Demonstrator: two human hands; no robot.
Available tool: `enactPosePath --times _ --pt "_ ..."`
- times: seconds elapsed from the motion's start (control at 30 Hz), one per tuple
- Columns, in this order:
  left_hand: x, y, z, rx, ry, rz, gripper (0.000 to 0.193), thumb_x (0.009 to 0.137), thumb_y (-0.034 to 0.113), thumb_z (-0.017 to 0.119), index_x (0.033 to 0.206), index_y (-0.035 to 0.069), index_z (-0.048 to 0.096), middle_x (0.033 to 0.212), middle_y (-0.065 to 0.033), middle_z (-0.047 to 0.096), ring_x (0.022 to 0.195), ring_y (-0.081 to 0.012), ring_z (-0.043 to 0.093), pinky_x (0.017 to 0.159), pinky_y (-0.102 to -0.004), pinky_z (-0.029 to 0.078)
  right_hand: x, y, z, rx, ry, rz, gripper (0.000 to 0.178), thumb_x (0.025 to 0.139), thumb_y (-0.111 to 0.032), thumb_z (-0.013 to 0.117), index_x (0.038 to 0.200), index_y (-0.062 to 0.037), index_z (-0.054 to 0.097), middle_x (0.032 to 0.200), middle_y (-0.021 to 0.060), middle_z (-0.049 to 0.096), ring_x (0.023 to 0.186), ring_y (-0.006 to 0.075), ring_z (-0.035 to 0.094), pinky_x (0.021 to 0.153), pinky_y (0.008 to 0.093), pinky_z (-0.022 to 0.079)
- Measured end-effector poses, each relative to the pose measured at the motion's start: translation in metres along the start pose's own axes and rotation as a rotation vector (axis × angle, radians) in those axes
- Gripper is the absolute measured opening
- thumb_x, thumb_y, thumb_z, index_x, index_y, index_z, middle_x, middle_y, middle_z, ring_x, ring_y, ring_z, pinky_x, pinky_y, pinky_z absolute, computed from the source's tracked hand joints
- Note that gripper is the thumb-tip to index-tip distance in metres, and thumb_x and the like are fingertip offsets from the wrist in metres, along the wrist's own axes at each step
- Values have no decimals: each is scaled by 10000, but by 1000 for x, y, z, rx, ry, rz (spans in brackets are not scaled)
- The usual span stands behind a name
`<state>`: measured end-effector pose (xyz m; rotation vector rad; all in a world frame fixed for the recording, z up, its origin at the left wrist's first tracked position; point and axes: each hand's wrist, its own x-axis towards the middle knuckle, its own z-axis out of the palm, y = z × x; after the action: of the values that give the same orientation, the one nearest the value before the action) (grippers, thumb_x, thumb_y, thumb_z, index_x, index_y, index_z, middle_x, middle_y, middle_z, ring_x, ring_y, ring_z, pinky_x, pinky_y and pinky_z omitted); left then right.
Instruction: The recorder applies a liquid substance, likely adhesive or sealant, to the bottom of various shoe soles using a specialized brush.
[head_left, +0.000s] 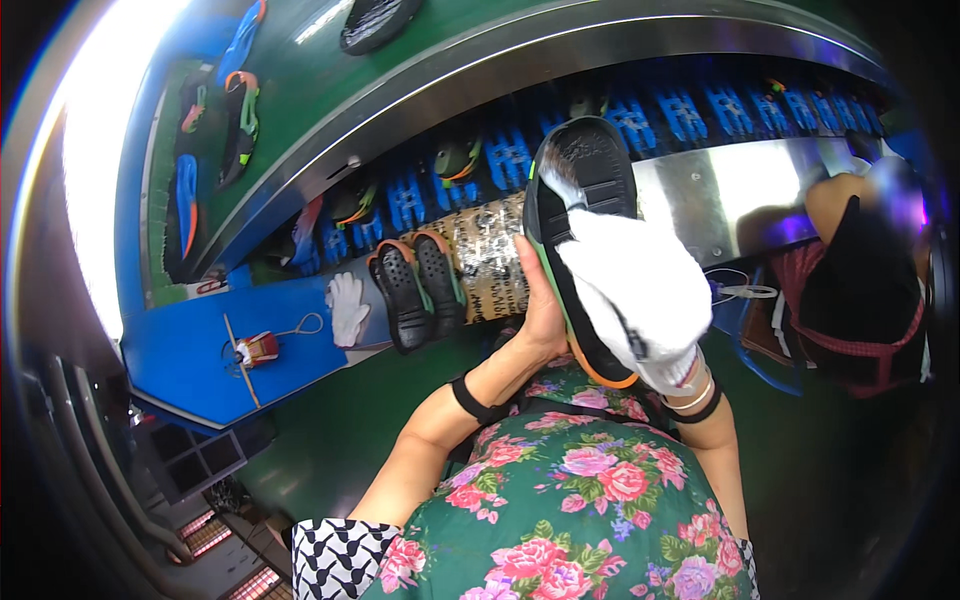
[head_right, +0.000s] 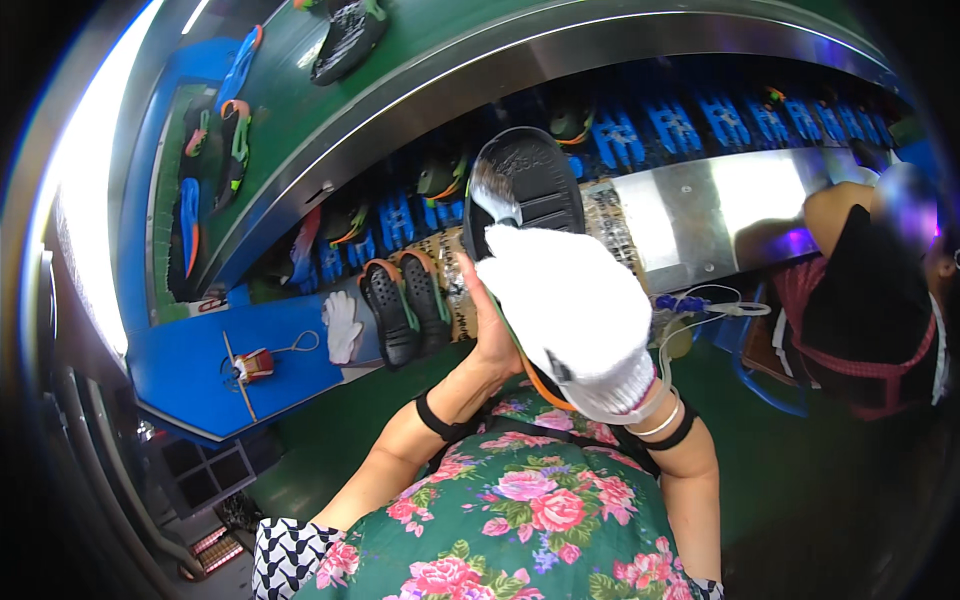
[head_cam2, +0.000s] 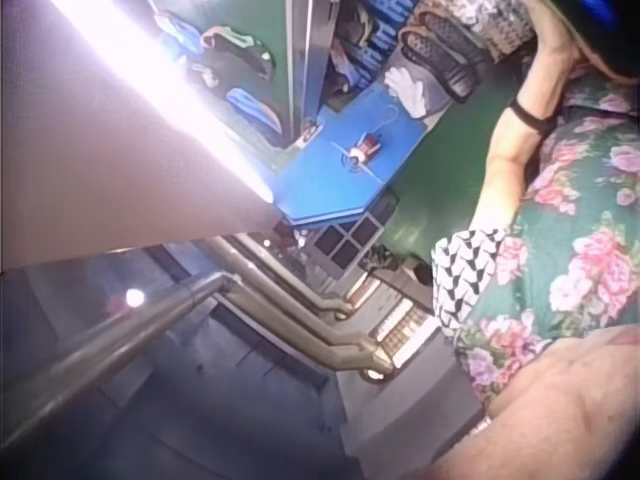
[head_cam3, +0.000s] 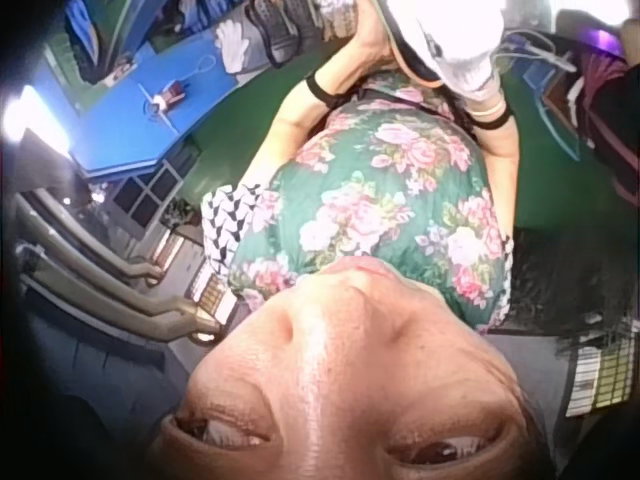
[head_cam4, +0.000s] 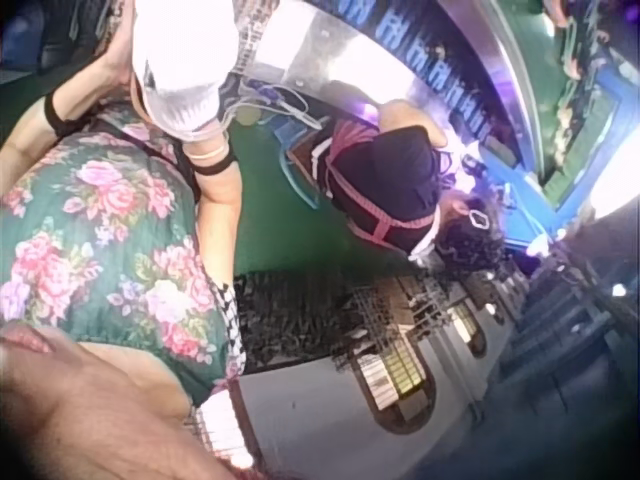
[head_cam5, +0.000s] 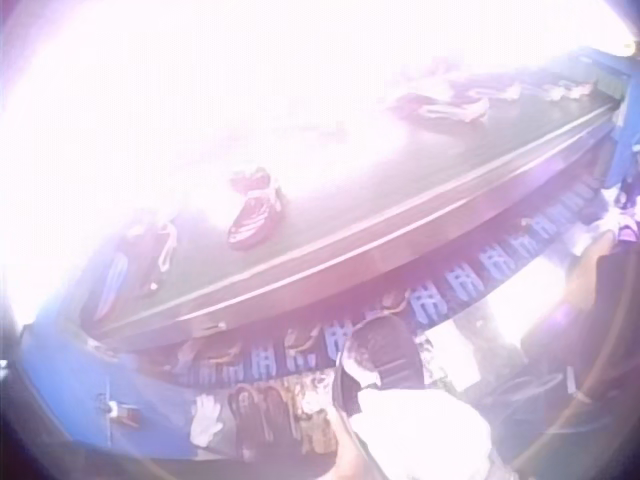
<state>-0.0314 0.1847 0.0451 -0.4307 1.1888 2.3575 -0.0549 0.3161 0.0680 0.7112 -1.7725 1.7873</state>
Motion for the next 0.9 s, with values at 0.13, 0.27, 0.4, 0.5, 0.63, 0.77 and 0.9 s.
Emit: enactPosePath --times 0.13,0.27,0.4,0.5,0.63,0.77,0.9 --pt "4 -8 -15 -147 -30 54 1028 916 896 213 1521 106 472 1451 -99 584 1308 -266 583 1115 -431 475 -4 -3 -1 42 -32 -4 315 869 -55 726 1181 -27 759 1240 136 736 1143 285 684 974 382 534" --pt "6 -7 -11 -17 -4 78 1065 885 927 204 1520 116 475 1437 -89 593 1281 -263 592 1114 -441 468 -9 -6 -7 32 -74 34 315 874 -58 720 1185 -30 758 1240 136 736 1144 289 683 975 385 533" --pt "17 -17 -47 -369 -260 12 1109 848 962 204 1540 125 430 1468 -97 554 1346 -286 535 1157 -458 413 -12 -21 -7 -3 -90 114 315 878 -62 714 1189 -33 756 1240 135 735 1145 294 682 976 388 532" --pt "23 -17 -45 -251 177 64 993 930 882 190 1591 157 347 1542 -65 485 1389 -274 499 1190 -460 375 -4 -10 -4 -35 -79 173 315 882 -65 710 1192 -35 756 1241 135 734 1146 297 681 976 390 532" --pt "27 -31 -56 -234 279 9 1027 907 905 209 1605 163 340 1541 -72 494 1396 -287 497 1196 -461 374 -16 -20 -12 -53 -76 224 316 886 -68 703 1196 -38 755 1241 134 734 1147 302 679 977 393 531" --pt "27 -35 -63 -123 141 33 1046 897 914 219 1604 153 345 1535 -83 502 1388 -295 507 1194 -462 381 -19 -22 -3 -180 -132 5 350 838 -44 737 1188 -56 762 1167 135 755 1067 310 712 936 414 558" --pt "23 -36 -78 -31 7 66 1065 887 923 230 1603 143 350 1529 -94 510 1381 -303 516 1191 -463 387 -36 -18 -9 -42 13 206 326 837 -44 749 1162 -46 767 1089 129 774 987 315 740 912 419 570"
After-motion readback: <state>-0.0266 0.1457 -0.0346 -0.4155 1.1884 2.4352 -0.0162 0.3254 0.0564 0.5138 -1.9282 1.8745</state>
